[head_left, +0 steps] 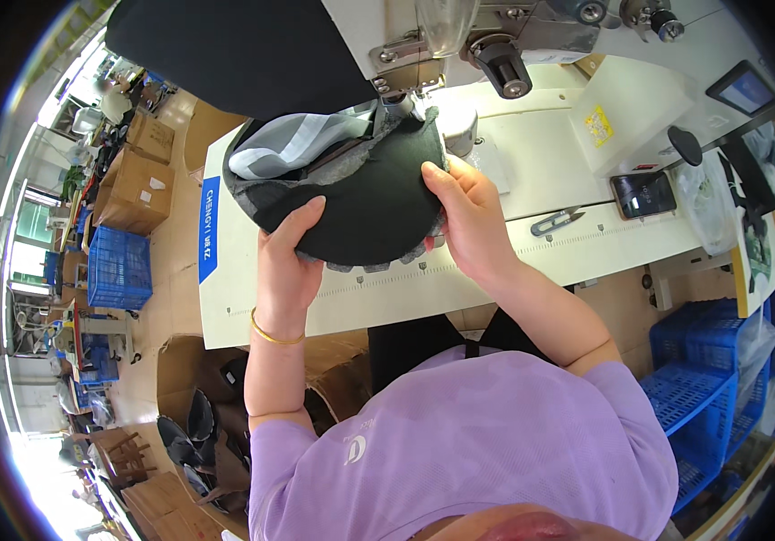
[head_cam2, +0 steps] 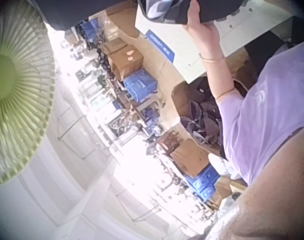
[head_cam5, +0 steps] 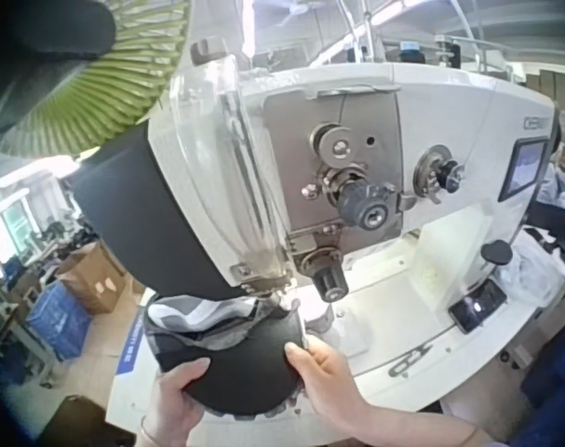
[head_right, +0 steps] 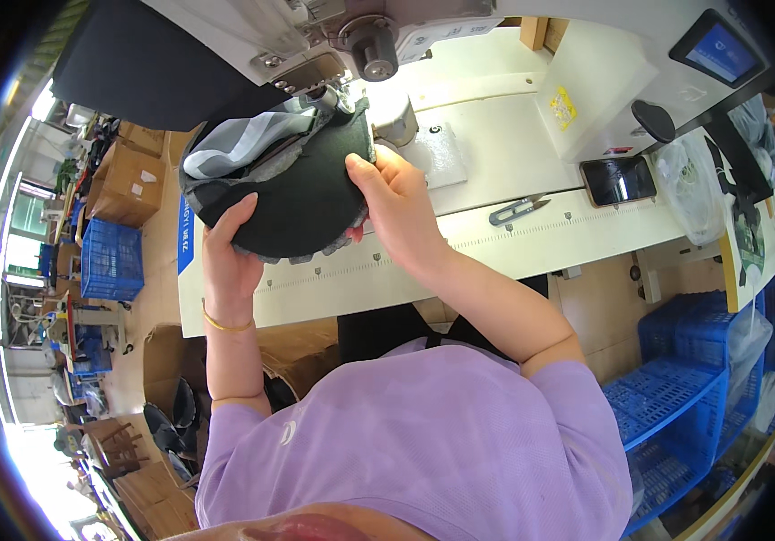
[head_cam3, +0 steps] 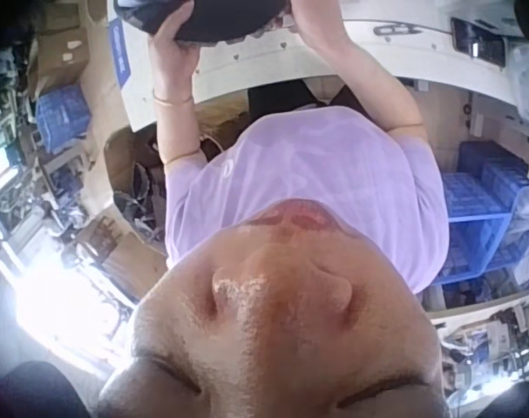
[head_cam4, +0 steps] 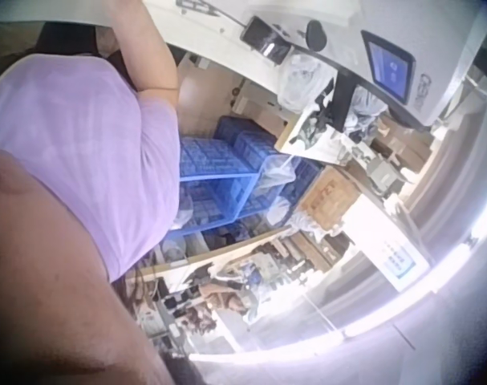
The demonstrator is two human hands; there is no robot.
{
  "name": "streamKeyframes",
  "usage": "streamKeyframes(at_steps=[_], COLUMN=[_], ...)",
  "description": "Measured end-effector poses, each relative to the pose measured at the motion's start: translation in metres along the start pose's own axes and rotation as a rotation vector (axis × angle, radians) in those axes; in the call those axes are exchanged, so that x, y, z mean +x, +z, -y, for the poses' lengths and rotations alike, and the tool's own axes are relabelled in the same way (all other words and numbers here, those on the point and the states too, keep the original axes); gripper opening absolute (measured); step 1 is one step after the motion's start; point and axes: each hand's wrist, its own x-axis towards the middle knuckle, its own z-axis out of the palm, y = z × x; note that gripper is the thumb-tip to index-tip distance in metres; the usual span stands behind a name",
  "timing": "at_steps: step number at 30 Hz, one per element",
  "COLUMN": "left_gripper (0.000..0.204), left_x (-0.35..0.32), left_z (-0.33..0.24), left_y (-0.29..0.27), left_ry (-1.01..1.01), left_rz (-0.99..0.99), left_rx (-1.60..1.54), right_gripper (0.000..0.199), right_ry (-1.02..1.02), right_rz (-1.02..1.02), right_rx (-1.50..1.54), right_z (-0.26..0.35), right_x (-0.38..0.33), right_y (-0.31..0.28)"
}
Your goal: Inspecting shoe upper components and positioning them on a workstation.
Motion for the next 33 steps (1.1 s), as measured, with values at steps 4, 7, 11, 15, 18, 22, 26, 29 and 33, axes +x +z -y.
streamKeyframes(at_steps=[4, 7, 11, 15, 18, 22, 26, 29, 33], left_gripper=[0.024, 0.024, 0.024, 0.025, 0.027, 0.026, 0.031, 0.033, 0.033], left_x=[0.005, 0.017, 0.025, 0.029, 0.029, 0.027, 0.019, 0.020, 0.023], left_z=[-0.003, -0.003, -0.002, 0.003, 0.004, 0.009, 0.009, 0.010, 0.014], left_y=[-0.001, -0.009, -0.017, -0.025, -0.025, -0.033, -0.034, -0.036, -0.039], left_ry=[-0.008, 0.005, -0.073, -0.087, -0.103, -0.111, -0.126, -0.130, -0.125], left_rz=[0.020, 0.010, 0.024, 0.047, 0.066, 0.076, 0.181, 0.251, 0.276], left_rx=[-0.003, 0.024, 0.018, -0.024, -0.028, -0.012, 0.003, -0.016, -0.022], right_gripper=[0.022, 0.026, 0.028, 0.028, 0.027, 0.027, 0.028, 0.029, 0.030], right_ry=[-0.024, -0.068, -0.111, -0.111, -0.063, 0.023, 0.015, -0.007, -0.001], right_rz=[-0.004, -0.002, -0.012, -0.003, 0.012, 0.077, 0.101, 0.093, 0.115], right_rx=[0.001, -0.017, -0.051, -0.074, -0.065, -0.042, -0.034, -0.039, -0.061], right_z=[-0.007, -0.017, -0.019, -0.019, -0.018, -0.012, -0.012, -0.012, -0.011], right_x=[0.001, 0.001, 0.001, 0.001, -0.004, -0.028, -0.034, -0.030, -0.024], right_y=[0.002, 0.008, 0.011, 0.011, 0.012, 0.011, 0.014, 0.012, 0.007])
